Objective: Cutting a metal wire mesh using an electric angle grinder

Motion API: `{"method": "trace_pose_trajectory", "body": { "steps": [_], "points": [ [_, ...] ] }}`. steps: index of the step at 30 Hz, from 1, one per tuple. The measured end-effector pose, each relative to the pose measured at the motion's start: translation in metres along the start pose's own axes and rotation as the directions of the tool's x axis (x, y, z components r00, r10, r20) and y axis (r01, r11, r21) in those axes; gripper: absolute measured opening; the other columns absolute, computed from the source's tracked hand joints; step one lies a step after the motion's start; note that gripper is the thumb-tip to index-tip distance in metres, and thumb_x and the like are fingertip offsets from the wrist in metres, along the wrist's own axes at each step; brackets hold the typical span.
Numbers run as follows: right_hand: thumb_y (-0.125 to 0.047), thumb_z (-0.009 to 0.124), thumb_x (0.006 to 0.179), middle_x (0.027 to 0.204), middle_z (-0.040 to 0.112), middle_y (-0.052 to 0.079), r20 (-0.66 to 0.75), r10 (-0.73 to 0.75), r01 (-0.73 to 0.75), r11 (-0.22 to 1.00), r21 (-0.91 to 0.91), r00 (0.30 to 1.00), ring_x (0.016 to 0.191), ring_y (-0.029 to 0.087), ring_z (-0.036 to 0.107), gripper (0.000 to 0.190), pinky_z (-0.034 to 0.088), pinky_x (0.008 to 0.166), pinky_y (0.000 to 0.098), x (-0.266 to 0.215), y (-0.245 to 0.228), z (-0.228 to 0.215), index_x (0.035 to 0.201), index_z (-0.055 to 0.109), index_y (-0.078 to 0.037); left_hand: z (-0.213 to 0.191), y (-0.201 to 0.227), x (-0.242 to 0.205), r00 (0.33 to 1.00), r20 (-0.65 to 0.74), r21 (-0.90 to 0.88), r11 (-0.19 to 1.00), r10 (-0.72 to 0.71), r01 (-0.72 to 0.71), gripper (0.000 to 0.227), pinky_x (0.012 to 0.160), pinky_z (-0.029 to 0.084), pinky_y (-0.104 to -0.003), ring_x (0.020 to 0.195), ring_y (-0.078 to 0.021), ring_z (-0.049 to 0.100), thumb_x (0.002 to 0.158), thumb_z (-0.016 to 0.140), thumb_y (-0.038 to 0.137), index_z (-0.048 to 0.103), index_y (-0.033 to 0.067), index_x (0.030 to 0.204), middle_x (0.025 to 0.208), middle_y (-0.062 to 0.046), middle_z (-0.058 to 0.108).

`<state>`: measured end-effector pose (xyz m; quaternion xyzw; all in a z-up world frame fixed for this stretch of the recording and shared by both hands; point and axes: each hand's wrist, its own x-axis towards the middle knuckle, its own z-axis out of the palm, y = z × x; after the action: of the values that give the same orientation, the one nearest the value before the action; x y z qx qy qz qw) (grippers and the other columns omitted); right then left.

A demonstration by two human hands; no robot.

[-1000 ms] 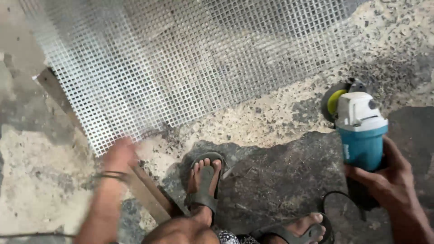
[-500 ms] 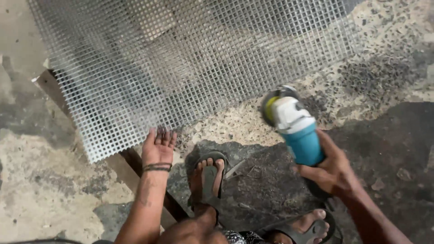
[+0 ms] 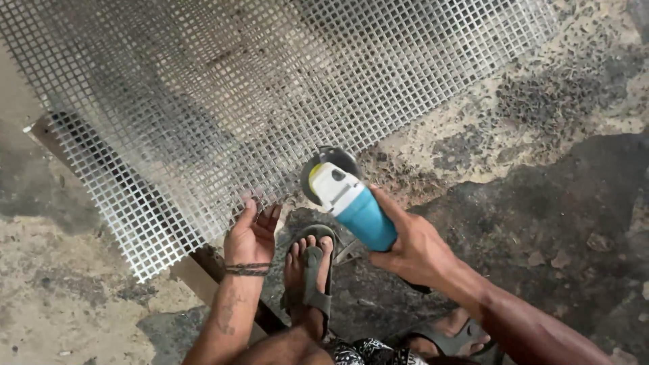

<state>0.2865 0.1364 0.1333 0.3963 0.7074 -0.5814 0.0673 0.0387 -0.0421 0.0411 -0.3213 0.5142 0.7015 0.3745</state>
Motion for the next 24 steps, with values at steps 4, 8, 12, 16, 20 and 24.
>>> {"method": "trace_pose_trajectory", "body": {
  "steps": [4,8,12,16,20,24],
  "points": [
    [-0.029,0.090,0.063,0.119,0.071,0.030,0.016,-0.019,0.020,1.000,-0.011,1.000,0.111,0.059,0.064,0.112,0.050,0.085,0.0713,0.004,0.012,0.011,0.160,0.036,-0.014,-0.012,-0.007,0.009,1.000,0.012,0.034,0.999,0.007,-0.007,0.011,0.104,0.061,-0.050,0.089,-0.0271,0.074,0.091,0.079,0.013,0.070,0.0071,0.088,0.088,-0.009,0.071],
    [-0.032,0.087,0.063,0.135,0.067,0.024,0.094,0.003,0.002,0.999,-0.046,0.996,0.119,0.054,0.062,0.110,0.049,0.096,0.0687,0.005,0.017,0.014,0.159,0.037,-0.013,-0.048,-0.008,0.044,0.996,0.078,0.198,0.980,-0.039,0.023,0.062,0.124,0.040,-0.050,0.141,-0.0304,0.044,0.097,0.072,0.021,0.045,-0.0008,0.147,0.150,-0.015,0.040],
    [-0.034,0.085,0.065,0.136,0.065,0.023,0.068,0.014,-0.010,0.998,-0.058,0.998,0.120,0.054,0.061,0.108,0.050,0.096,0.0696,0.007,0.015,0.013,0.159,0.037,-0.012,-0.035,-0.006,0.029,0.996,0.086,0.115,0.993,-0.018,0.008,0.007,0.103,0.057,-0.045,0.091,-0.0212,0.072,0.095,0.075,0.018,0.074,0.0124,0.091,0.090,-0.001,0.074],
    [-0.031,0.085,0.062,0.133,0.067,0.020,0.020,-0.016,0.018,0.992,-0.125,1.000,0.107,0.045,0.067,0.113,0.053,0.084,0.0583,0.011,0.027,0.009,0.160,0.033,-0.014,-0.045,0.003,0.032,0.985,0.167,0.082,0.996,-0.032,0.018,0.013,0.104,0.054,-0.047,0.090,-0.0203,0.070,0.095,0.074,0.022,0.072,0.0130,0.104,0.100,0.001,0.074],
    [-0.016,0.083,0.059,0.127,0.072,0.015,-0.033,-0.008,0.005,0.997,-0.076,0.999,0.096,0.036,0.076,0.108,0.062,0.074,0.0476,0.011,0.025,-0.009,0.157,0.037,-0.017,-0.042,0.012,0.026,0.955,0.293,0.044,0.998,-0.044,0.032,0.019,0.103,0.054,-0.047,0.100,-0.0225,0.074,0.098,0.070,0.021,0.071,0.0166,0.117,0.108,0.002,0.077],
    [-0.014,0.083,0.063,0.129,0.069,0.026,-0.064,-0.009,0.002,0.994,-0.108,0.998,0.089,0.038,0.078,0.115,0.070,0.067,0.0474,0.015,0.049,-0.022,0.161,0.024,-0.016,-0.040,0.016,0.025,0.968,0.242,0.039,0.998,-0.064,0.056,0.016,0.110,0.051,-0.045,0.102,-0.0200,0.074,0.096,0.070,0.021,0.071,0.0189,0.112,0.115,0.004,0.076]
  ]
}}
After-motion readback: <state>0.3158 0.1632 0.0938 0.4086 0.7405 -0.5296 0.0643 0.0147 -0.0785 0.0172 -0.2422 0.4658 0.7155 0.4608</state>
